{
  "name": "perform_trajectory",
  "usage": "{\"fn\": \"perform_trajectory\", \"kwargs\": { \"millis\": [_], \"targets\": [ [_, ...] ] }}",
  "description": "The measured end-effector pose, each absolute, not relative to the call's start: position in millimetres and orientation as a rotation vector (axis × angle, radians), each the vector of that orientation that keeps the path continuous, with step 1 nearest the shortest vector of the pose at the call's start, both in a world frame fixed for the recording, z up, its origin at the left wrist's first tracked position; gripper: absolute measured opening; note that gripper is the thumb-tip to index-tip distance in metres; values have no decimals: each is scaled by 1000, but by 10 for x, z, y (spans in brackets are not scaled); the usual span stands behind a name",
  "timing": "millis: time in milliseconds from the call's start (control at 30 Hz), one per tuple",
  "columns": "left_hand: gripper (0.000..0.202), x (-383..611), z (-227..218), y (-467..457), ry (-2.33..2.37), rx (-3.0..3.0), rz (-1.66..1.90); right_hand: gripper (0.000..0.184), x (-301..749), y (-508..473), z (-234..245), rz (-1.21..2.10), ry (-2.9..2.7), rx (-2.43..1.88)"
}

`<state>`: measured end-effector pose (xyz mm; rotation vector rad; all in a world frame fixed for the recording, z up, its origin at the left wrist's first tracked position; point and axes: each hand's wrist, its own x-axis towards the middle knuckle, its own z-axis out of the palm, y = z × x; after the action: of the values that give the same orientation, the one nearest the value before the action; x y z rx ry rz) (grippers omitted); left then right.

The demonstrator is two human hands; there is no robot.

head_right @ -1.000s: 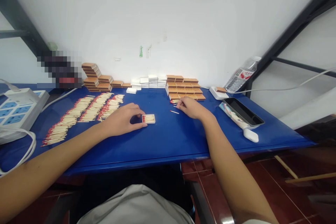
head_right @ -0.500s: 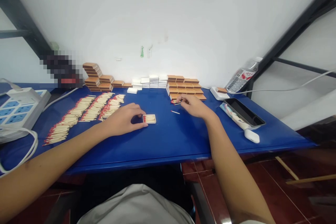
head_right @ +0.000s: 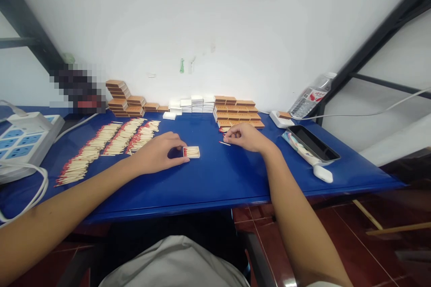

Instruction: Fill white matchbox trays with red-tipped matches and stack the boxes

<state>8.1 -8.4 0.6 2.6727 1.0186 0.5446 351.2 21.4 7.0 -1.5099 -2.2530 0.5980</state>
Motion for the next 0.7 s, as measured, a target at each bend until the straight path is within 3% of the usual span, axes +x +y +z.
{"fn": "perform_trajectory", "kwargs": {
  "millis": [433,700],
  "targets": [
    [32,77,-4,-74,1025,2684,542,55,3564,158,91,710,-2217,-1659],
    [33,76,5,-80,1022,2678,535,45,3504,199,26,712,-2242,-1593]
  ]
}}
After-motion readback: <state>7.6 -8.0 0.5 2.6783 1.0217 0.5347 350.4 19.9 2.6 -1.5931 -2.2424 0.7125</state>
